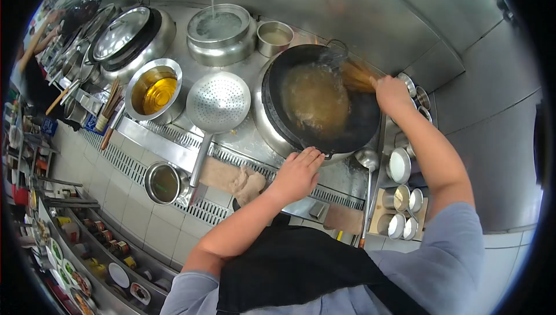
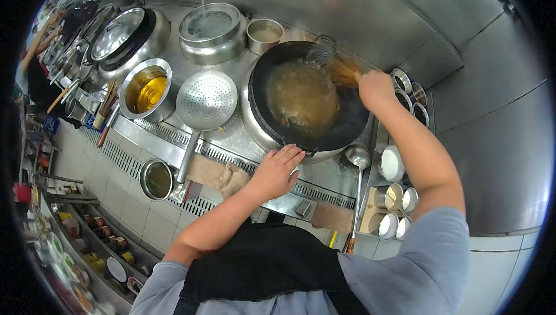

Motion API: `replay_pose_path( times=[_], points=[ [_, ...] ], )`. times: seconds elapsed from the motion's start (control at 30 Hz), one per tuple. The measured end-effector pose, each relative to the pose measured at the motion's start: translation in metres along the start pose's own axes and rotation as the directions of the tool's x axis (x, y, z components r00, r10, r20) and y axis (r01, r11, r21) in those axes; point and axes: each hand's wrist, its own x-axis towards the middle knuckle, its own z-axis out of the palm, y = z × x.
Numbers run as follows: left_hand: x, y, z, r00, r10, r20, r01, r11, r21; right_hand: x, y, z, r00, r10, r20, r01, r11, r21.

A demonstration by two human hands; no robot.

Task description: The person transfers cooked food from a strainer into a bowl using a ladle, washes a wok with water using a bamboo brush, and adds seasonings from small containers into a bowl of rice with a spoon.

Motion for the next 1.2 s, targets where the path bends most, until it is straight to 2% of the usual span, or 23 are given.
replay_pose_path(
  times=[0.07, 0.1, 0.17, 0.2, 0.27, 0.33, 0.4, 0.47, 0.53, 0.57, 0.67, 0.7, 0.73, 0.77, 0.8, 0.87, 0.93, 1.0, 1.07, 1.13, 1.17, 1.2],
  points=[
    [0.014, 0.003, 0.001, 0.999, -0.014, 0.039, 0.012, 0.999, 0.045, -0.034, -0.002, -0.025, 0.973, -0.222, 0.069, 0.219, 0.974, 0.051],
    [0.020, 0.004, 0.002, 0.996, -0.038, 0.083, 0.031, 0.995, 0.092, -0.039, -0.004, -0.022, 0.973, -0.222, 0.065, 0.219, 0.974, 0.052],
    [0.036, 0.004, 0.008, 0.989, -0.034, 0.143, 0.012, 0.988, 0.152, -0.043, -0.008, -0.008, 0.890, -0.314, 0.330, 0.304, 0.949, 0.083],
    [0.042, 0.006, 0.012, 0.979, -0.033, 0.202, -0.009, 0.979, 0.203, -0.030, -0.009, 0.018, 0.890, -0.316, 0.328, 0.303, 0.949, 0.091],
    [0.048, 0.005, 0.029, 0.974, -0.082, 0.212, 0.040, 0.980, 0.194, 0.019, -0.017, 0.088, 0.994, -0.106, -0.006, 0.104, 0.966, 0.236],
    [0.050, -0.002, 0.037, 0.966, -0.127, 0.227, 0.083, 0.977, 0.196, 0.069, -0.042, 0.094, 0.999, -0.014, 0.053, -0.010, 0.907, 0.421],
    [0.049, -0.003, 0.043, 0.954, -0.141, 0.265, 0.076, 0.968, 0.239, 0.068, -0.075, 0.089, 0.995, -0.010, -0.097, 0.064, 0.821, 0.568],
    [0.044, -0.001, 0.044, 0.955, -0.134, 0.263, 0.073, 0.971, 0.228, 0.043, -0.087, 0.061, 0.989, -0.144, -0.029, 0.137, 0.840, 0.525],
    [0.051, -0.002, 0.043, 0.968, -0.121, 0.221, 0.070, 0.972, 0.224, 0.004, -0.081, 0.049, 0.948, -0.315, -0.049, 0.305, 0.852, 0.425],
    [0.051, -0.002, 0.041, 0.966, -0.127, 0.227, 0.073, 0.970, 0.232, -0.010, -0.079, 0.054, 0.948, -0.318, 0.028, 0.284, 0.881, 0.378],
    [0.047, -0.003, 0.039, 0.966, -0.133, 0.222, 0.082, 0.971, 0.226, 0.004, -0.059, 0.060, 0.946, -0.279, 0.163, 0.212, 0.917, 0.336],
    [0.049, -0.004, 0.039, 0.972, -0.121, 0.199, 0.080, 0.975, 0.205, 0.028, -0.057, 0.074, 0.978, -0.203, 0.050, 0.169, 0.908, 0.383],
    [0.052, -0.003, 0.037, 0.973, -0.119, 0.197, 0.078, 0.976, 0.204, 0.049, -0.059, 0.076, 0.994, -0.105, 0.026, 0.083, 0.895, 0.439],
    [0.053, -0.001, 0.035, 0.966, -0.143, 0.217, 0.098, 0.974, 0.205, 0.064, -0.067, 0.073, 1.000, -0.006, 0.011, 0.000, 0.868, 0.496],
    [0.053, 0.000, 0.033, 0.957, -0.164, 0.239, 0.115, 0.971, 0.209, 0.071, -0.076, 0.068, 0.998, 0.008, 0.067, -0.043, 0.840, 0.541],
    [0.053, -0.001, 0.033, 0.949, -0.166, 0.266, 0.107, 0.969, 0.223, 0.065, -0.102, 0.071, 0.999, -0.022, 0.044, -0.009, 0.799, 0.601],
    [0.052, 0.001, 0.033, 0.960, -0.160, 0.230, 0.105, 0.967, 0.232, 0.024, -0.105, 0.052, 0.979, -0.190, -0.076, 0.200, 0.813, 0.546],
    [0.052, -0.002, 0.036, 0.974, -0.135, 0.181, 0.094, 0.971, 0.219, -0.004, -0.117, 0.056, 0.962, -0.274, -0.004, 0.246, 0.858, 0.452],
    [0.042, 0.000, 0.039, 0.980, -0.116, 0.159, 0.082, 0.974, 0.210, 0.008, -0.114, 0.082, 0.979, -0.203, -0.026, 0.195, 0.889, 0.415],
    [0.044, 0.000, 0.037, 0.988, -0.105, 0.113, 0.087, 0.984, 0.154, 0.040, -0.099, 0.087, 0.981, -0.158, -0.115, 0.191, 0.907, 0.375],
    [0.044, 0.002, 0.031, 0.965, -0.153, 0.214, 0.124, 0.982, 0.143, 0.050, -0.099, 0.077, 0.992, -0.096, -0.083, 0.122, 0.898, 0.422],
    [0.039, 0.004, 0.028, 0.964, -0.155, 0.215, 0.125, 0.981, 0.147, 0.053, -0.105, 0.064, 0.998, -0.039, -0.044, 0.055, 0.883, 0.466]
  ],
)
